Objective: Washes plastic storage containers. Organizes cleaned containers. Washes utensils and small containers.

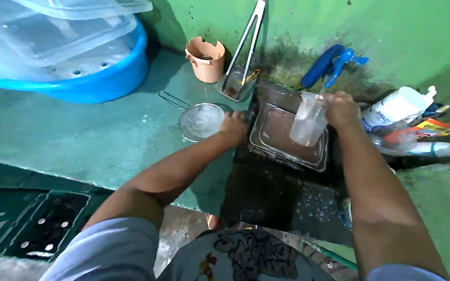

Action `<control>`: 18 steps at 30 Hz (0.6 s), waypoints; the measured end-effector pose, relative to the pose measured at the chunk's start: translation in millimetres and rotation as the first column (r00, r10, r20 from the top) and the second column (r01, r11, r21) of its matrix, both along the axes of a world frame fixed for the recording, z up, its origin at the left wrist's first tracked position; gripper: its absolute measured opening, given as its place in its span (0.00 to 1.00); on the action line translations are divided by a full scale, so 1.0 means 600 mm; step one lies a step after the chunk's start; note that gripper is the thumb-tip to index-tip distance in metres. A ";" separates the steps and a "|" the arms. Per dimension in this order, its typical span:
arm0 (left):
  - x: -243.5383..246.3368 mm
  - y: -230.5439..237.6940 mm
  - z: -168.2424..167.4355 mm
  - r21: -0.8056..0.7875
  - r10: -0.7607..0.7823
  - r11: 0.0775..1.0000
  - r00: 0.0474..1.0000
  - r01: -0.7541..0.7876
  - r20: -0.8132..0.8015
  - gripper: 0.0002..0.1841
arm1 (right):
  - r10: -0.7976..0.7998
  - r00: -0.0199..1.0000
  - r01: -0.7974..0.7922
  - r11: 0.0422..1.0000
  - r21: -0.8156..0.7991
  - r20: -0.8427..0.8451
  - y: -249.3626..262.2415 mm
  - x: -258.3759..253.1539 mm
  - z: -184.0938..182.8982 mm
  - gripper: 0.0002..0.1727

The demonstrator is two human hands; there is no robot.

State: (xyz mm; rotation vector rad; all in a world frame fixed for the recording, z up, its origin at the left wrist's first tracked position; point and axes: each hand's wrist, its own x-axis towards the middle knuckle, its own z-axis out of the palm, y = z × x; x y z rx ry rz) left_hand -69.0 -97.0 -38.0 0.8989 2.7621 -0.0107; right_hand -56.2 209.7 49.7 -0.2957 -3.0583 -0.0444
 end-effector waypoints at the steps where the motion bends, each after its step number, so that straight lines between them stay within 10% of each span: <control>1: -0.011 -0.034 -0.003 -0.008 0.010 1.000 0.999 -0.010 -0.036 0.26 | 0.005 1.000 -0.005 1.000 0.028 -0.006 -0.001 0.000 0.001 0.20; 18: -0.030 -0.170 0.012 -0.085 -0.012 0.996 0.999 0.009 -0.034 0.25 | -0.073 0.996 0.064 0.988 0.142 0.060 -0.038 -0.024 0.028 0.21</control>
